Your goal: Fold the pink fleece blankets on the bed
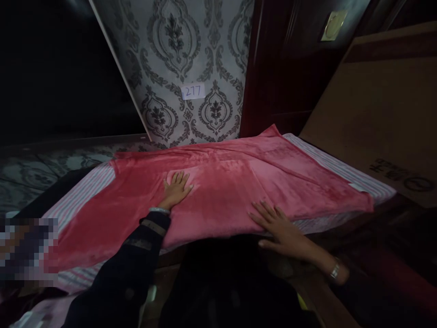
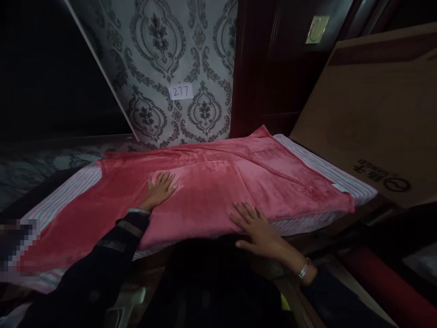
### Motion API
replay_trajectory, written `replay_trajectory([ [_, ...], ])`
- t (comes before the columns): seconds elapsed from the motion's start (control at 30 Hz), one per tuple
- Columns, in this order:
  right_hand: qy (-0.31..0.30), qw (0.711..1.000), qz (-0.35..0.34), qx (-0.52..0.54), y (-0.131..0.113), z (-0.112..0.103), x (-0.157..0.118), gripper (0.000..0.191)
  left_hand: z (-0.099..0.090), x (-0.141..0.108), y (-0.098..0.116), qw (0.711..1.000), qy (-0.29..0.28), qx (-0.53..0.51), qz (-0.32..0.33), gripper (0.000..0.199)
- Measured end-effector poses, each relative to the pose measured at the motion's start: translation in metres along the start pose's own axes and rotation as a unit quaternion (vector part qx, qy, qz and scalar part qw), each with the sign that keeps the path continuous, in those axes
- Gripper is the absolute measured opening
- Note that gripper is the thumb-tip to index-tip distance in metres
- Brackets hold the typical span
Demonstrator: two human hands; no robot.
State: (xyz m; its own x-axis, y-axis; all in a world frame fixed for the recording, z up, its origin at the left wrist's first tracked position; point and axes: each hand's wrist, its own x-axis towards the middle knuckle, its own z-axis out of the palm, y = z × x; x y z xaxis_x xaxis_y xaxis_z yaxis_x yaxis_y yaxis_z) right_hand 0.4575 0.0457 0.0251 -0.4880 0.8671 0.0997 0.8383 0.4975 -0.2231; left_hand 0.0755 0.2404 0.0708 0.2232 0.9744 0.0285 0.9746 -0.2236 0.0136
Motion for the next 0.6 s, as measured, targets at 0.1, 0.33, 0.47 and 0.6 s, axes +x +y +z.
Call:
replay_trajectory([
  [0.1, -0.015, 1.000, -0.011, 0.023, -0.018, -0.016, -0.009, 0.080, -0.006, 0.002, -0.001, 1.000, -0.023, -0.007, 0.007, 0.067],
  [0.33, -0.041, 0.990, -0.114, 0.068, -0.075, -0.041, 0.109, 0.069, -0.025, -0.011, -0.013, 0.999, -0.038, -0.018, 0.020, 0.067],
  [0.47, -0.063, 0.989, -0.121, 0.051, -0.118, -0.025, 0.187, 0.072, -0.010, -0.020, -0.021, 0.998, -0.022, -0.050, 0.013, 0.064],
  [0.6, -0.074, 0.987, -0.142, 0.031, -0.142, 0.000, 0.202, 0.070, 0.013, -0.019, -0.033, 0.997, -0.008, -0.081, 0.015, 0.061],
])
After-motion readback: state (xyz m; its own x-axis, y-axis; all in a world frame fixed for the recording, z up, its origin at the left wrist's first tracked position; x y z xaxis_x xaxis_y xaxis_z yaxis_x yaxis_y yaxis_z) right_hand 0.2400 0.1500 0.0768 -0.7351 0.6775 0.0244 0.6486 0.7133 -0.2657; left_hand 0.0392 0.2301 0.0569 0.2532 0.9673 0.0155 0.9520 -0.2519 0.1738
